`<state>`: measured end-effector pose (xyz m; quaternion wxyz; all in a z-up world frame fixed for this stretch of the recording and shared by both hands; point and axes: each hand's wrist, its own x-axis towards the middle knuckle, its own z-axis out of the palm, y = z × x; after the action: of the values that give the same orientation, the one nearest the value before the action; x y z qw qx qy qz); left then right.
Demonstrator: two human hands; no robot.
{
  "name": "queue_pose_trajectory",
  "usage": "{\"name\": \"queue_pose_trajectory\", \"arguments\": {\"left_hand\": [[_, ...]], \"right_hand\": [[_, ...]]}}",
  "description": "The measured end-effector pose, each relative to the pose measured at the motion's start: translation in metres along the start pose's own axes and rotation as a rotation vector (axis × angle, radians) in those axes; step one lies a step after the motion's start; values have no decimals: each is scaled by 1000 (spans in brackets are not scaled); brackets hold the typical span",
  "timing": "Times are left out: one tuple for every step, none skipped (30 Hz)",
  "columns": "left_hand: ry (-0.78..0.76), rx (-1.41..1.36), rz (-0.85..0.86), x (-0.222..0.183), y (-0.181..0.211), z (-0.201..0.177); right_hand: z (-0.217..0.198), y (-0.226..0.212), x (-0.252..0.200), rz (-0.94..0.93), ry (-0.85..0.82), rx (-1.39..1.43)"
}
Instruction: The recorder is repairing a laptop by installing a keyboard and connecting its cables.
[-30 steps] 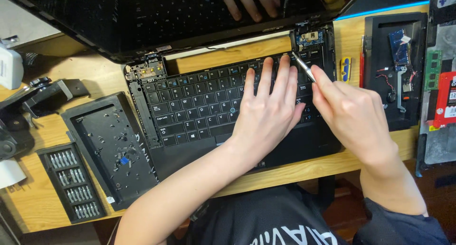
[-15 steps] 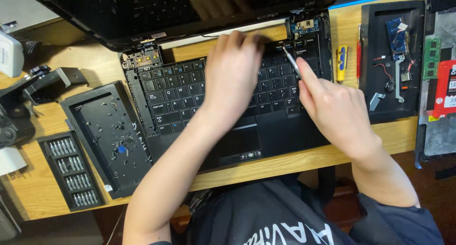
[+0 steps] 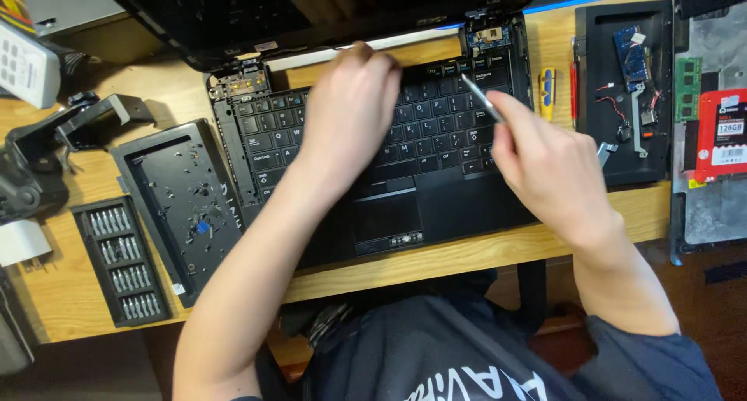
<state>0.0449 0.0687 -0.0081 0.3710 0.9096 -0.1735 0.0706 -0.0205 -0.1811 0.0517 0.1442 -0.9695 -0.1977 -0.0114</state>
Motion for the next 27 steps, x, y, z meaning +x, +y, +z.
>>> {"name": "queue_pose_trajectory", "arguments": {"left_hand": [[5, 2, -2, -2, -3, -12], [-36, 118, -34, -6, -4, -24], [-78, 234, -66, -10, -6, -35], [-76, 233, -67, -12, -9, -37], [-52, 240, -50, -14, -12, -40], [-23, 249, -31, -15, -16, -44], [-17, 253, -30, -16, -18, -42], [-2, 212, -30, -18, -21, -40], [13, 172, -29, -19, -24, -37], [15, 173, -30, -20, -26, -37], [23, 97, -56, -20, -27, -36], [28, 17, -80, -20, -28, -34], [26, 15, -80, -20, -29, -35], [22, 2, -68, -21, -30, -35], [19, -10, -56, -21, -31, -36], [20, -11, -58, -21, -32, -35], [17, -27, -67, -21, -33, -35], [17, -39, -76, -20, -35, -36], [22, -37, -78, -19, -35, -36], [11, -34, -76, -20, -35, -36], [-1, -32, -74, -22, -35, -36], [-1, -31, -76, -21, -35, -36], [-5, -11, -41, -21, -35, -36], [-6, 10, -5, -19, -35, -36], [-4, 12, -5, -19, -36, -35], [-5, -19, -9, -19, -37, -34], [-7, -50, -13, -19, -38, -33]], "right_hand": [[0, -1, -1, -6, 1, -1], [1, -3, -6, -12, 17, 46], [1, -5, -11, -18, 34, 93], [4, -10, -12, -19, 34, 92], [7, -16, -14, -39, 8, 125], [10, -21, -14, -63, -13, 158], [12, -25, -13, -69, -9, 157], [13, -31, -12, -88, -24, 170], [16, -35, -12, -106, -39, 182], [18, -37, -11, -109, -39, 182], [20, -38, -10, -115, -39, 151], [23, -38, -11, -116, -41, 119], [24, -38, -11, -113, -42, 118], [25, -38, -11, -112, -50, 83], [25, -38, -11, -111, -58, 49], [25, -38, -11, -112, -60, 48], [24, -38, -11, -118, -75, 34], [24, -38, -9, -128, -89, 20], [22, -38, -6, -133, -88, 20], [20, -40, -5, -127, -115, 5], [19, -41, -4, -120, -142, -10], [19, -41, -4, -121, -143, -8], [19, -42, -4, -111, -150, -15], [19, -41, -2, -104, -155, -24], [20, -40, -2, -107, -153, -23], [21, -38, -3, -109, -140, 4], [22, -36, -3, -111, -128, 31]]}}
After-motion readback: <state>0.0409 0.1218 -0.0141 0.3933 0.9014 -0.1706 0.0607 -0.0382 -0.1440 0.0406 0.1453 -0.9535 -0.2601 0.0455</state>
